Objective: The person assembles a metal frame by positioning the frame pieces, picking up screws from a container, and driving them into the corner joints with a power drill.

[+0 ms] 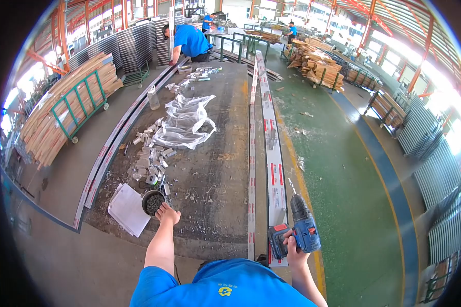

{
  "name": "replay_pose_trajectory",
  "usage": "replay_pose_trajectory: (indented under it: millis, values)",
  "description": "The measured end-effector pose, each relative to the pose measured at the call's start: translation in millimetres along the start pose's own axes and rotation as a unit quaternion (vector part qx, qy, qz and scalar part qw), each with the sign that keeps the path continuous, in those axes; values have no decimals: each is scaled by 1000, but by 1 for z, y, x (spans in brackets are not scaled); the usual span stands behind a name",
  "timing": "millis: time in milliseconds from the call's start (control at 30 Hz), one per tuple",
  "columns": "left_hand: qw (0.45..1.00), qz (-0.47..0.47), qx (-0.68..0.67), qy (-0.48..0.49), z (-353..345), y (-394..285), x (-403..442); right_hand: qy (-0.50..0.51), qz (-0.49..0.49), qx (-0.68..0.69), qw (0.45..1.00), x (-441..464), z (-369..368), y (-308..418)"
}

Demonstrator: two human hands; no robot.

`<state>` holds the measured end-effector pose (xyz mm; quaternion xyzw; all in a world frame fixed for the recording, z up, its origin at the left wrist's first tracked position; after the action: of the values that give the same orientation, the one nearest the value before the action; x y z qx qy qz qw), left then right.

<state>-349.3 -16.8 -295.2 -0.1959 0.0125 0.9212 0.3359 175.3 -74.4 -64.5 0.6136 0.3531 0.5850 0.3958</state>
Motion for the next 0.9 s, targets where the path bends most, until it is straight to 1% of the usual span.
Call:
replay_pose_trajectory:
  millis: [33,100,133,167,200,233,267,300,333,400,467,500,533,567,600,633,700,733,800,833,900]
  values:
    - [1000,8,10,3,2,-4,1,8,-4,-6,1000,-1,1,-2]
    - [993,-80,31,-79,20,-31,-21,6,-6,-10,1000,1,2,1]
    - [969,-203,40,-132,35,-57,-45,8,-36,-8,999,1,1,5]
    - [946,-306,-16,-107,67,-90,-85,10,-69,-7,998,-2,1,6]
    - [915,-390,-30,-96,82,-121,-116,15,-80,-4,997,-3,2,3]
    - [851,-504,-44,-139,87,-141,-152,13,-105,-7,994,-4,3,4]
    - [796,-593,-72,-100,97,-161,-185,12,-131,-11,991,-5,3,7]
    - [752,-650,-61,-90,97,-177,-214,-6,-128,26,991,-5,2,7]
    - [703,-705,-51,-81,96,-191,-242,-2,-122,15,992,-5,3,8]
    - [629,-777,-5,-28,93,-213,-287,-3,-119,12,993,-6,5,9]
    - [577,-813,83,6,80,-225,-312,-31,-138,7,990,-14,8,11]
    - [559,-825,74,31,73,-230,-316,-38,-139,7,990,-15,10,19]
    - [557,-822,117,31,64,-234,-317,-52,-144,9,988,-18,14,31]
    - [551,-818,162,32,63,-241,-319,-65,-141,-36,987,-21,17,47]
    - [540,-824,170,35,59,-246,-317,-79,-141,-81,983,-29,22,55]
    - [532,-828,171,30,55,-250,-314,-70,-121,-109,984,-43,34,52]
    - [511,-841,177,12,56,-258,-317,-52,-86,-90,991,-66,48,65]
    - [496,-849,180,2,57,-263,-319,-49,-120,-93,987,-76,55,79]
    - [463,-865,194,5,59,-272,-328,-145,-145,-55,977,-92,65,99]
    - [435,-876,210,13,55,-277,-333,-172,-167,-38,970,-105,71,104]
    - [377,-890,251,53,55,-287,-355,-246,-215,36,944,-149,82,91]
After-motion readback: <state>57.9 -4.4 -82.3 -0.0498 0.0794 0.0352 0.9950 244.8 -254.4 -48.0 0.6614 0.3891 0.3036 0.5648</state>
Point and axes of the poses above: each hand's wrist, its own x-axis towards the middle knuckle, its own z-axis out of the back of the hand, y = z × x, the point moved 4 cm from there along x, towards the middle knuckle, and after that the axes turned 3 degrees about z, right-handed, at the moved point
